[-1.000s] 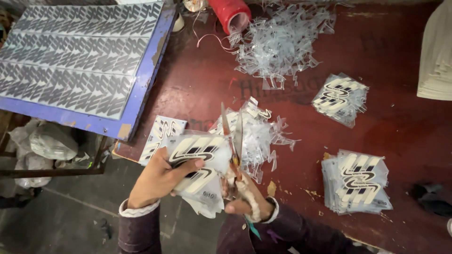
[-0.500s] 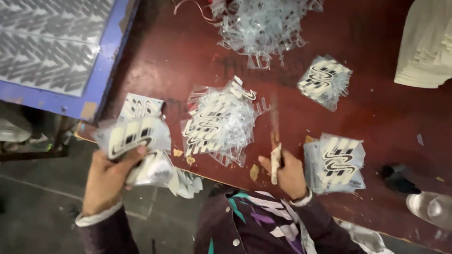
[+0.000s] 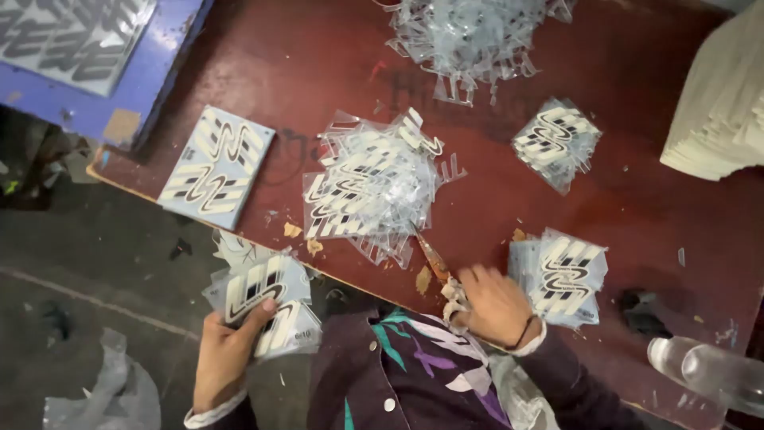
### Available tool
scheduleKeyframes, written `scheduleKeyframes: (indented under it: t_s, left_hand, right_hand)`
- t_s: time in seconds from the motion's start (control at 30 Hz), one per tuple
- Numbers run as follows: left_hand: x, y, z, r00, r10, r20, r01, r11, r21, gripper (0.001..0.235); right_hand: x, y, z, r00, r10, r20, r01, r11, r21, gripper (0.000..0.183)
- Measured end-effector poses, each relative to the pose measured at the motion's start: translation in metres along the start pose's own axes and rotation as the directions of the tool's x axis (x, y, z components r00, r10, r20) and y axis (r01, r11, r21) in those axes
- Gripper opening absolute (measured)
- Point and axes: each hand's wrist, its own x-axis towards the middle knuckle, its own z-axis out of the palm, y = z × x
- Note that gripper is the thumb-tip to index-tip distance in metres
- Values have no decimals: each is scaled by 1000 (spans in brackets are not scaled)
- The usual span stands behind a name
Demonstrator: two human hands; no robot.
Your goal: Trimming excess plastic from printed stickers using scissors and sorting them into piles.
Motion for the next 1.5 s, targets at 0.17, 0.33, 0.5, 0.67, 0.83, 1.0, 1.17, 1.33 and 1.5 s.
scheduleKeyframes:
  t_s: [0.17,0.33,0.5,0.67,0.83,1.0,1.17,1.33,1.5]
  left_hand:
    - [-14,-37,-1,994,-86,-67,86,996,-5,25]
    - [-33,-39,13,997,-71,-43,67,994,-90,26]
    - [-47,-72,9,991,-100,-90,89,990,-111,27]
    - [-47,-107,2,984,-145,-105,128,980,-151,29]
    - [-44,-73,9,957,-250,-147,240,967,-84,30]
    - [-38,-57,27,973,-197,-122,182,975,-126,29]
    - [-36,-45,31,985,-166,-44,163,985,-62,29]
    - [-36,-49,38,993,-112,-38,108,989,-103,28]
    - [-35,-14,65,1000,-17,-18,14,984,-179,29]
  right_hand:
    - [91,-46,-76,862,-340,-377,383,923,43,123]
    - [212,-96,-120,942,-323,-95,306,939,-155,155]
    - [296,-40,-39,779,-434,-452,542,828,139,36]
    - [279,23,-120,477,-294,-828,702,695,157,10]
    - [280,92,-141,280,-181,-943,368,927,-68,76]
    - [245,50,-66,724,-356,-591,505,857,103,65]
    - [261,98,-84,699,-396,-596,565,817,119,21]
    - [193,85,-194,108,-348,-931,384,879,-284,68]
    - [115,-5,-107,647,-361,-672,655,714,248,65]
